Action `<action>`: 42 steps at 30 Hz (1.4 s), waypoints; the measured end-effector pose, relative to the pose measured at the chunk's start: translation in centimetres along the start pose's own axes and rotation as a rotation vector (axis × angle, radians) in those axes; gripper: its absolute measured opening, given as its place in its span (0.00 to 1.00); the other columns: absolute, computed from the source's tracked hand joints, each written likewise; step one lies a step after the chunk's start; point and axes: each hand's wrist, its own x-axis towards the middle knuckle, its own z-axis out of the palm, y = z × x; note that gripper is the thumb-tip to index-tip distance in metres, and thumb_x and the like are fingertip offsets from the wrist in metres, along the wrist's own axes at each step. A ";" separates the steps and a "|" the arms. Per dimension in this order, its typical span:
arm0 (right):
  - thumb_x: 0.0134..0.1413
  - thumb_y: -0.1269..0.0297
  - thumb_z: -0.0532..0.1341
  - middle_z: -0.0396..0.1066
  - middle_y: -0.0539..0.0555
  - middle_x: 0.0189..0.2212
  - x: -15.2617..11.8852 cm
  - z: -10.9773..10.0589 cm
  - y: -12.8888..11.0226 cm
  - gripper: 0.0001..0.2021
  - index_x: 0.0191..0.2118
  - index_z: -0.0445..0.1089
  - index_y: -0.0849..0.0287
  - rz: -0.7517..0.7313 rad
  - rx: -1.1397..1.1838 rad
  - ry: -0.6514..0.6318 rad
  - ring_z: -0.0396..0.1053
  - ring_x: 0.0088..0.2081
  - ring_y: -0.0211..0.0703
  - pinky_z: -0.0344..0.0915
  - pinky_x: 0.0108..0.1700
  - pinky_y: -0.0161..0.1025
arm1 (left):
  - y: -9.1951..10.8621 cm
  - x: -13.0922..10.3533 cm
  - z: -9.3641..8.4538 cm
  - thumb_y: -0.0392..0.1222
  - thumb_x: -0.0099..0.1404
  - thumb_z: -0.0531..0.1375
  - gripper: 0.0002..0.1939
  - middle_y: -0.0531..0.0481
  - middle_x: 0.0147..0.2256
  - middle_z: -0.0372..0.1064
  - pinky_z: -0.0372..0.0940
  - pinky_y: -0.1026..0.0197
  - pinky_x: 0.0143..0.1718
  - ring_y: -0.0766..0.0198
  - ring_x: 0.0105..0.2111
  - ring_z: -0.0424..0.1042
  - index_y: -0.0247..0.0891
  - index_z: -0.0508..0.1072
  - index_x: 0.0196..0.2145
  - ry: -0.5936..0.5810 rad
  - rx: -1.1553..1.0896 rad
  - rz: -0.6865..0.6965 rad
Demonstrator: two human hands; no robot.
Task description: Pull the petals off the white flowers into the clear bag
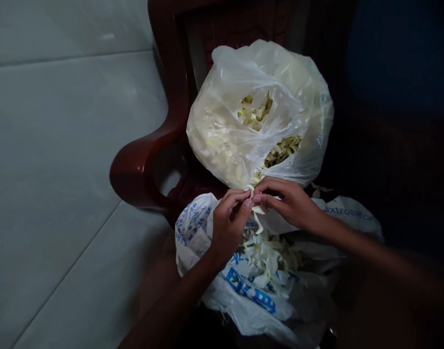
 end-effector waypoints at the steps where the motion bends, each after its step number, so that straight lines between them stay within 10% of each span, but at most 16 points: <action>1: 0.56 0.61 0.58 0.69 0.51 0.29 0.0 0.0 0.0 0.08 0.34 0.71 0.58 -0.009 -0.014 -0.003 0.66 0.30 0.36 0.61 0.35 0.34 | 0.0 0.0 0.0 0.39 0.63 0.56 0.09 0.45 0.40 0.68 0.64 0.61 0.42 0.62 0.41 0.69 0.37 0.72 0.40 0.004 -0.003 -0.010; 12: 0.50 0.67 0.61 0.67 0.54 0.39 -0.2 0.8 -1.3 0.03 0.28 0.71 0.58 0.107 0.176 0.095 0.67 0.40 0.40 0.63 0.38 0.36 | 0.1 -0.2 0.3 0.37 0.63 0.55 0.13 0.48 0.34 0.68 0.65 0.63 0.39 0.65 0.35 0.70 0.41 0.68 0.46 0.104 0.243 0.077; 19: 0.47 0.68 0.62 0.68 0.53 0.36 -0.6 0.1 -2.8 0.05 0.23 0.69 0.57 0.075 0.455 0.341 0.67 0.37 0.42 0.64 0.35 0.38 | -0.9 3.2 -3.2 0.27 0.52 0.58 0.20 0.56 0.29 0.63 0.66 0.64 0.37 0.69 0.30 0.69 0.41 0.55 0.40 0.572 -0.078 0.120; 23: 0.50 0.68 0.59 0.68 0.52 0.32 -0.6 -2.6 -2.9 0.05 0.25 0.66 0.56 0.112 0.506 0.533 0.63 0.27 0.37 0.58 0.23 0.34 | -2.2 4.8 -5.8 0.28 0.50 0.56 0.16 0.57 0.28 0.63 0.66 0.65 0.29 0.70 0.25 0.67 0.41 0.54 0.34 0.721 -0.283 -0.079; 29: 0.55 0.60 0.58 0.68 0.51 0.24 -0.5 -1.5 -2.4 0.13 0.23 0.67 0.59 0.072 -0.060 -0.022 0.63 0.27 0.36 0.59 0.30 0.35 | -1.7 3.4 -3.3 0.35 0.57 0.58 0.09 0.53 0.30 0.65 0.65 0.66 0.32 0.69 0.30 0.69 0.38 0.63 0.37 0.454 -0.020 -0.073; 35: 0.55 0.60 0.58 0.68 0.51 0.29 -0.6 1.4 -1.7 0.07 0.35 0.68 0.57 0.024 -0.132 0.116 0.63 0.29 0.36 0.59 0.30 0.34 | -0.6 0.2 0.8 0.38 0.61 0.58 0.10 0.47 0.38 0.70 0.67 0.62 0.42 0.64 0.39 0.72 0.39 0.67 0.42 0.127 0.056 0.014; 42: 0.53 0.58 0.61 0.68 0.52 0.31 -0.1 0.9 -0.8 0.08 0.33 0.68 0.58 0.085 -0.041 0.178 0.66 0.32 0.38 0.62 0.32 0.35 | -0.8 -0.2 1.2 0.39 0.60 0.59 0.18 0.45 0.43 0.71 0.66 0.61 0.47 0.63 0.44 0.71 0.39 0.67 0.49 0.083 -0.196 -0.132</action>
